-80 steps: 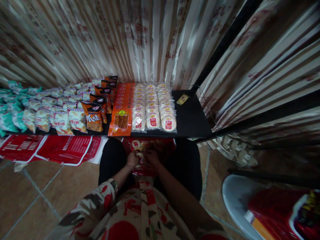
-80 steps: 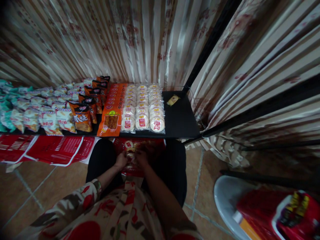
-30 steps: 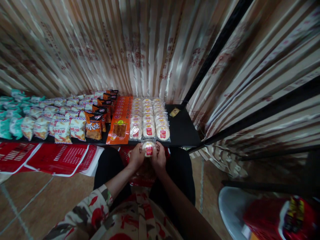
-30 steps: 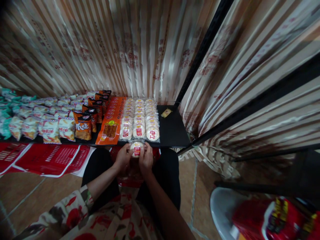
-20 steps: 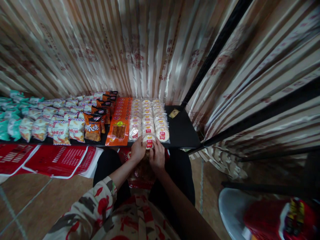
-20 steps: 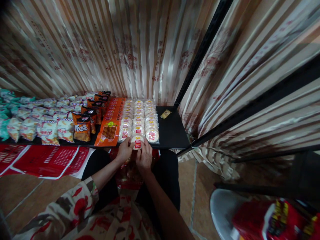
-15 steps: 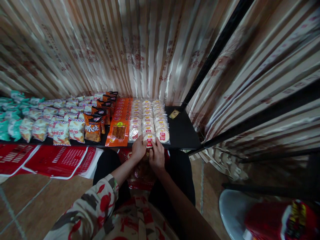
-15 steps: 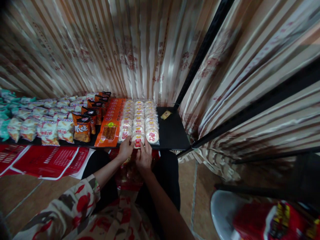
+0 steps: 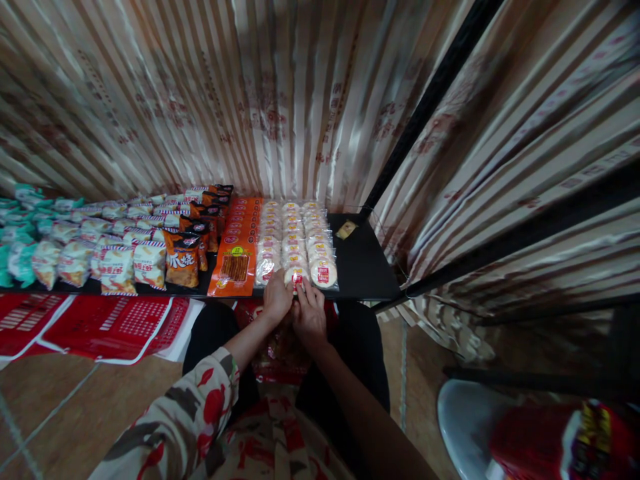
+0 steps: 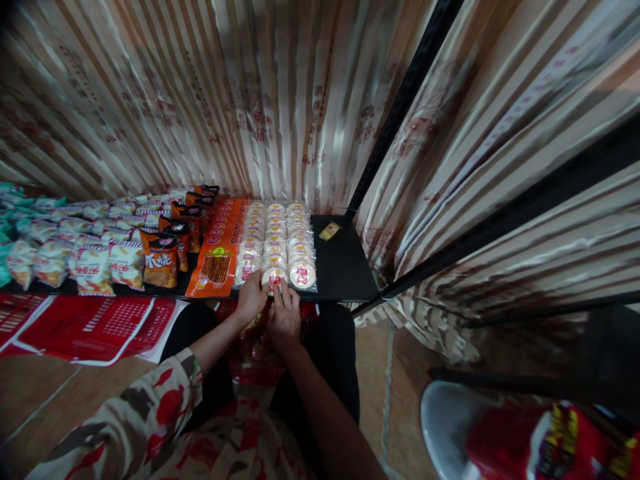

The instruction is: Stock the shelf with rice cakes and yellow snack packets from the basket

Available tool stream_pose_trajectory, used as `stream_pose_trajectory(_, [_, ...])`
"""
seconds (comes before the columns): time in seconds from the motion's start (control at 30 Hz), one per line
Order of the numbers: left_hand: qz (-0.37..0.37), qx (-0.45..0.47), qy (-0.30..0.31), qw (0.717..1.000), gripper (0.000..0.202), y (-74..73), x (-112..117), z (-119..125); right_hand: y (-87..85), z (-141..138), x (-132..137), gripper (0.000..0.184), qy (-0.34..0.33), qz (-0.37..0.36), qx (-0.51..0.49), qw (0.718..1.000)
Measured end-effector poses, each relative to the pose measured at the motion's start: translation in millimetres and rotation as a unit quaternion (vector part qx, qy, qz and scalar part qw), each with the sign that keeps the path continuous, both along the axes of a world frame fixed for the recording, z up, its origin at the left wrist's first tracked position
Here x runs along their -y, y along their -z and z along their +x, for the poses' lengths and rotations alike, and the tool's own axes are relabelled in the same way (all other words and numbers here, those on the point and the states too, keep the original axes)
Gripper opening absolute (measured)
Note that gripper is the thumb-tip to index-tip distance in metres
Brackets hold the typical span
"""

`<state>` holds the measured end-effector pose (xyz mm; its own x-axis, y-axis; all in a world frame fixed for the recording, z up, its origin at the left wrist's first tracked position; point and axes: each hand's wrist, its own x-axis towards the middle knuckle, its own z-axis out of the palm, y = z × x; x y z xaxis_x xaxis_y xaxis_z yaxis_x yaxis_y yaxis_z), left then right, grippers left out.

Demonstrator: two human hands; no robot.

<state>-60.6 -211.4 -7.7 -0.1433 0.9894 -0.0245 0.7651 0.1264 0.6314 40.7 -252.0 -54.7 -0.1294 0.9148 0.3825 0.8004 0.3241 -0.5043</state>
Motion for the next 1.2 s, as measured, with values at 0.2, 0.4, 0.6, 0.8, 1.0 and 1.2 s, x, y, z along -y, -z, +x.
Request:
stream_pose_trajectory(0.2, [0.048,-0.019,0.000,0.999,0.044,5.0,7.6,-0.6,1.5,0.7,-1.0,0.048,0.002,-0.016,0.020,1.000])
stream_pose_trajectory(0.4, [0.101,-0.076,0.061,0.990,0.039,17.0,21.2,-1.3,-0.9,-0.9,-2.7,0.044,0.010,-0.006,0.030,0.999])
stream_pose_trajectory(0.6, [0.118,-0.110,0.097,0.982,0.030,27.6,20.6,-3.3,-5.6,-2.0,-5.6,0.043,0.015,-0.012,0.046,0.999])
stream_pose_trajectory(0.8, [0.153,-0.101,0.106,0.977,0.030,33.2,15.9,-3.6,-2.2,-1.9,-11.9,0.043,0.002,-0.001,0.047,0.999])
stream_pose_trajectory(1.0, [0.145,-0.094,0.104,0.979,0.035,40.6,17.3,-2.5,2.6,-0.8,-17.3,0.045,-0.017,-0.006,0.033,0.999])
stream_pose_trajectory(1.2, [0.149,-0.093,0.107,0.979,0.036,46.7,13.4,-3.1,10.0,-0.6,-21.5,0.046,-0.026,0.010,0.020,0.999])
